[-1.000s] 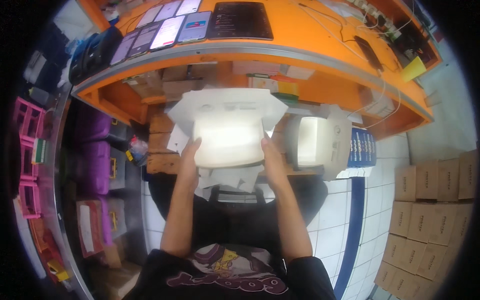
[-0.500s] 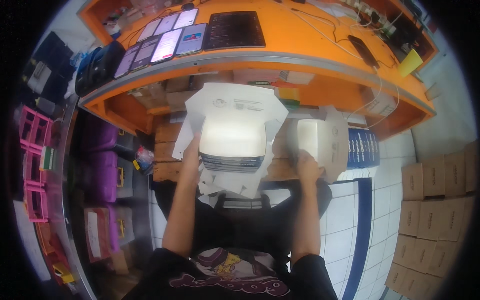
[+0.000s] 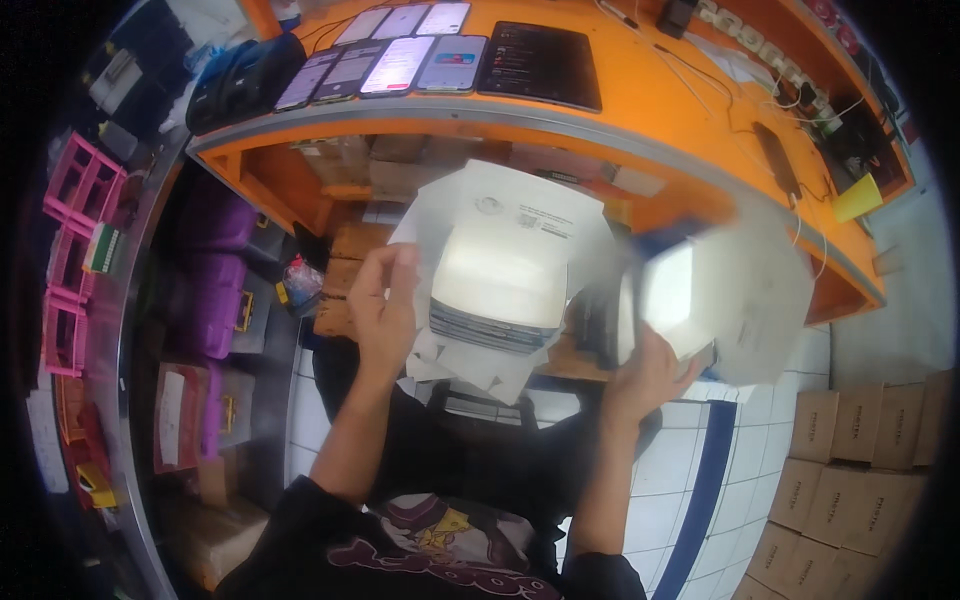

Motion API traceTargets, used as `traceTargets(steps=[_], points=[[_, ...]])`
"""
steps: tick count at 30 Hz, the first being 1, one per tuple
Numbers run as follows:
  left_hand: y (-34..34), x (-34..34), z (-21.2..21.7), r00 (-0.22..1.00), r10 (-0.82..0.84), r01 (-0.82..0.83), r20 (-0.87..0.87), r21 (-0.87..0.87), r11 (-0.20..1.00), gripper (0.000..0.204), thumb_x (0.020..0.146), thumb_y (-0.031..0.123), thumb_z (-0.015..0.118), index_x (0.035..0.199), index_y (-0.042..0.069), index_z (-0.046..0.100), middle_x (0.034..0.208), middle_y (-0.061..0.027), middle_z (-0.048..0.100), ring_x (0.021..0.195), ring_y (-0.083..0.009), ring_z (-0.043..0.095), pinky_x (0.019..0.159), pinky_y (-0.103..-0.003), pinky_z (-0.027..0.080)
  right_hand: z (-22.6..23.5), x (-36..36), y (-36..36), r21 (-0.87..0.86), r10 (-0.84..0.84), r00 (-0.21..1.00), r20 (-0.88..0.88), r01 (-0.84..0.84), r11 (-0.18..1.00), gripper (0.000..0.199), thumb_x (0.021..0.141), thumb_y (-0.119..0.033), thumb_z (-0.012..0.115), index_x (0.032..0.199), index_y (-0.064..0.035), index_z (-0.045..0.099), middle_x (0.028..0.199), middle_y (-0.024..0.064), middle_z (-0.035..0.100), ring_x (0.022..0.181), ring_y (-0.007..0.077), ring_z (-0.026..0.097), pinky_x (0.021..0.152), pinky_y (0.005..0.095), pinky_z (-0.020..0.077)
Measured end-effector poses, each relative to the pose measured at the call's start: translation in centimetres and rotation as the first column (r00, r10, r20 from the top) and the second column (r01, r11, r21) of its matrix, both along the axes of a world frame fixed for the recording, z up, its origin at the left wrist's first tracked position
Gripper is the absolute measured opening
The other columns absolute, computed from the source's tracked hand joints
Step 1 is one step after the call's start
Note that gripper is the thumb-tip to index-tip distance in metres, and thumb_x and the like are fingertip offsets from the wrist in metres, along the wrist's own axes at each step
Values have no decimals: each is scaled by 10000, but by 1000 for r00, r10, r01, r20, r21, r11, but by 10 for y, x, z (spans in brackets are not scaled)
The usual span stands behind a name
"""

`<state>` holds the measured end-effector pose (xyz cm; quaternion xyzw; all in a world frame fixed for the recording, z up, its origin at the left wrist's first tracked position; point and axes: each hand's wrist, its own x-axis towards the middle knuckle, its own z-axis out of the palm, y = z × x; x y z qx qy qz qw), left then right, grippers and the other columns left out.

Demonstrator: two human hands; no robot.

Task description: The person assembles cardboard food boxes by hand, folding the pre-cut flaps and securing the side tabs into slots before stacking the finished boxes.

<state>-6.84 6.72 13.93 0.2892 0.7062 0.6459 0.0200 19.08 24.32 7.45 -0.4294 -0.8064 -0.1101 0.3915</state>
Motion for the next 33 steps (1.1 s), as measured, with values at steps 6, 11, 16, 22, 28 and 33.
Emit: traceTargets(steps=[6, 11, 16, 22, 28, 33], points=[[26, -4, 33, 986, -141, 109, -84, -308, 945, 418, 940, 309, 720, 1197, -19, 694, 980, -166, 727, 783, -304, 686, 725, -421, 541, 62, -46, -39, -18, 426, 827, 366, -452, 892, 313, 811, -153, 712, 1108, -244, 755, 1045, -39, 682, 1112, 226, 617, 1168, 701, 234], [31, -40, -2, 957, -100, -35, -274, -450, 892, 314, 871, 152, 656, 1147, 20, 726, 879, -238, 718, 807, -438, 686, 760, -507, 536, 60, -65, -32, 47, 582, 805, 117, -590, 806, 402, 911, -193, 730, 1310, -215, 689, 1311, 105, 616, 1301, 292, 536, 1211, 668, 188], [21, -49, -4, 966, -153, 11, -207, -562, 827, 292, 834, 115, 602, 1061, -5, 743, 845, -253, 705, 818, -436, 693, 768, -497, 545, 51, -92, -19, -541, -88, 543, -835, -783, 306, 659, 1028, -417, 600, 1538, -40, 421, 1487, 196, 487, 1418, 326, 426, 1180, 523, 321], [18, -44, -21, 949, -74, 161, 305, -271, 949, 348, 945, 187, 599, 1163, -54, 725, 978, -169, 763, 885, -294, 726, 844, -390, 544, 59, -115, -5, -590, -278, 583, -763, -805, -67, 625, 1072, -445, 527, 1471, 34, 492, 1432, 172, 564, 1300, 257, 543, 1074, 424, 444], [12, -28, -33, 674, -243, 108, 697, 233, 967, 530, 1082, 333, 533, 1424, -71, 553, 1363, -131, 629, 1233, -201, 591, 1045, -313, 444, 34, -117, 18, -719, -163, 738, -654, -674, -167, 556, 1084, -347, 512, 1422, 95, 510, 1358, 175, 622, 1224, 235, 595, 1042, 361, 466], [5, -24, -59, 635, -371, 112, 678, 394, 912, 566, 1100, 344, 497, 1507, -48, 466, 1487, -142, 538, 1359, -223, 504, 1142, -332, 380, 37, -122, 36, -753, -90, 783, -616, -618, -225, 537, 1070, -279, 514, 1450, 98, 484, 1364, 202, 616, 1244, 250, 594, 1023, 376, 490]])
